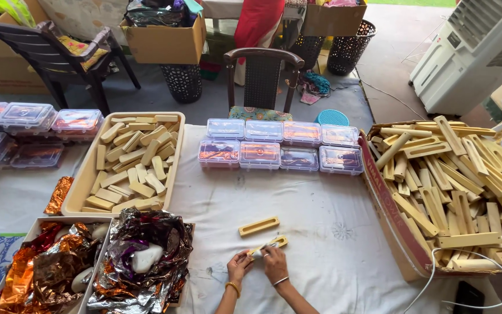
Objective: The person sits at a table and wipes small, rectangular wooden pieces with a white cloth. They handle the pieces one by one, turning them over to clean all sides before placing them back on the table.
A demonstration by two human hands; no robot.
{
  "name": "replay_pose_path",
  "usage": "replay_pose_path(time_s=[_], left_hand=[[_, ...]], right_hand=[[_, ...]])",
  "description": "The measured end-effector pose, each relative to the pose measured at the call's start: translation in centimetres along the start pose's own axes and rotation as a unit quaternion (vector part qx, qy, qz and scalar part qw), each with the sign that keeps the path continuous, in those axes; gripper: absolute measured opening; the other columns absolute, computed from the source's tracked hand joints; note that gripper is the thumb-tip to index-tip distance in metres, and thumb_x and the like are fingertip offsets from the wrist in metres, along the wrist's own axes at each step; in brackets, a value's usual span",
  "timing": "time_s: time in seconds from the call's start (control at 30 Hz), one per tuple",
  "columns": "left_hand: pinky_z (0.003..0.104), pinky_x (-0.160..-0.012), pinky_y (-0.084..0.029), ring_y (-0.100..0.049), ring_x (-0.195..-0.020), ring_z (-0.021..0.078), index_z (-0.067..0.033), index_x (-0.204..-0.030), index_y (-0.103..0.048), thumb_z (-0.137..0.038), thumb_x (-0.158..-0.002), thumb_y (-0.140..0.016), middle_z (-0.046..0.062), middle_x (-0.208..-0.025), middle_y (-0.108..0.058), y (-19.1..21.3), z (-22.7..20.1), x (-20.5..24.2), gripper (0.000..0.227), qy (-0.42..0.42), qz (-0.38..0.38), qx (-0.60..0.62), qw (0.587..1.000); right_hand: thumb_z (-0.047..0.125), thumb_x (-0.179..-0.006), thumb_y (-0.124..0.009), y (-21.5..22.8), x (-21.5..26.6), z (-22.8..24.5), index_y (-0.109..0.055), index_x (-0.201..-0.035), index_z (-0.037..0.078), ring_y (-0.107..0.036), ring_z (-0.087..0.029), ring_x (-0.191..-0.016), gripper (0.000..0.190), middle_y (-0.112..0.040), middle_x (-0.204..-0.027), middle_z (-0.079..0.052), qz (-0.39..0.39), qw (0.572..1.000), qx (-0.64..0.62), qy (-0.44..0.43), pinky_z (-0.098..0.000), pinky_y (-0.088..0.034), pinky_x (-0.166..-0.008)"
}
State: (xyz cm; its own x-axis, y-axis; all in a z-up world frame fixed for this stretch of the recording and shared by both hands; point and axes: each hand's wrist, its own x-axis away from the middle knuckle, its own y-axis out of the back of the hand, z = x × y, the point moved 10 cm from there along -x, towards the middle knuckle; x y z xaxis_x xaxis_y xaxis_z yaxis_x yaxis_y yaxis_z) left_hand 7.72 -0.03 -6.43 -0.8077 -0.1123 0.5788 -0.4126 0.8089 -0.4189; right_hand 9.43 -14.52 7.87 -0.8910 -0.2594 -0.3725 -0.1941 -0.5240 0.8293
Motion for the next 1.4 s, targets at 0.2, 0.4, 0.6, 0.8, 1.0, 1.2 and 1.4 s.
replay_pose_path(time_s=[0.2,0.4,0.6,0.8,1.0,1.2,1.4], left_hand=[[0.026,-0.08,-0.059,-0.071,-0.094,0.0111,-0.0075,-0.119,-0.073,-0.009,-0.089,-0.077,0.005,-0.108,-0.077,-0.3,-0.6,0.7,0.031,-0.004,0.011,-0.033,0.999],[0.028,-0.098,-0.058,-0.071,-0.112,0.0156,-0.0024,-0.125,-0.066,0.011,-0.082,-0.074,0.009,-0.122,-0.072,-2.1,-2.4,1.6,0.046,-0.126,0.116,-0.04,0.984],[0.033,-0.099,-0.059,-0.07,-0.113,0.0212,-0.0002,-0.131,-0.065,0.021,-0.08,-0.068,0.014,-0.123,-0.071,-1.1,-1.2,-0.5,0.055,-0.153,0.105,0.002,0.983],[0.031,-0.101,-0.058,-0.07,-0.115,0.0204,-0.0006,-0.128,-0.066,0.017,-0.081,-0.073,0.013,-0.125,-0.071,-1.3,-2.1,0.6,0.05,-0.135,0.085,-0.023,0.987],[0.031,-0.101,-0.057,-0.069,-0.115,0.0188,-0.002,-0.131,-0.064,0.016,-0.082,-0.074,0.013,-0.126,-0.07,-1.1,-2.1,0.9,0.053,-0.106,0.089,-0.022,0.99],[0.031,-0.082,-0.061,-0.072,-0.098,0.0186,-0.0079,-0.134,-0.063,0.003,-0.088,-0.069,0.009,-0.118,-0.075,-0.4,-0.3,-0.6,0.047,-0.022,0.068,-0.003,0.997],[0.03,-0.078,-0.062,-0.074,-0.095,0.0168,-0.0111,-0.13,-0.064,0.001,-0.088,-0.073,0.006,-0.111,-0.077,-0.4,-0.7,-0.8,0.044,-0.035,0.082,-0.004,0.996]], right_hand=[[0.007,-0.077,-0.073,3.6,-1.2,-0.8,-0.074,-0.107,0.013,-0.06,-0.029,-0.112,0.031,-0.071,-0.113,-0.004,0.005,0.999,-0.05,0.02,-0.0466,-0.045,-0.095],[0.004,-0.079,-0.072,2.8,-0.7,-3.7,-0.071,-0.105,0.013,-0.062,-0.027,-0.111,0.027,-0.072,-0.109,-0.003,-0.002,0.993,-0.038,-0.108,-0.0433,-0.049,-0.094],[0.006,-0.074,-0.079,3.2,-1.4,3.9,-0.07,-0.096,0.009,-0.062,-0.032,-0.104,0.024,-0.071,-0.1,-0.008,0.007,0.994,-0.111,-0.01,-0.0435,-0.05,-0.091],[0.011,-0.075,-0.08,5.1,-2.6,-2.4,-0.075,-0.093,0.012,-0.065,-0.03,-0.1,0.019,-0.076,-0.1,-0.004,-0.013,0.996,-0.091,-0.004,-0.0412,-0.051,-0.089],[0.013,-0.079,-0.078,-1.8,-1.0,-3.4,-0.073,-0.092,0.011,-0.063,-0.032,-0.097,0.014,-0.071,-0.098,-0.01,-0.034,0.996,-0.051,-0.062,-0.0431,-0.051,-0.09],[0.01,-0.085,-0.071,3.4,-2.2,1.8,-0.074,-0.096,0.012,-0.067,-0.025,-0.105,0.012,-0.074,-0.103,-0.004,-0.021,0.978,-0.154,-0.137,-0.0364,-0.056,-0.088],[0.015,-0.086,-0.074,2.1,-2.4,3.7,-0.078,-0.098,0.015,-0.066,-0.026,-0.106,0.013,-0.073,-0.119,-0.004,0.022,0.988,-0.138,0.062,-0.0365,-0.055,-0.087]])
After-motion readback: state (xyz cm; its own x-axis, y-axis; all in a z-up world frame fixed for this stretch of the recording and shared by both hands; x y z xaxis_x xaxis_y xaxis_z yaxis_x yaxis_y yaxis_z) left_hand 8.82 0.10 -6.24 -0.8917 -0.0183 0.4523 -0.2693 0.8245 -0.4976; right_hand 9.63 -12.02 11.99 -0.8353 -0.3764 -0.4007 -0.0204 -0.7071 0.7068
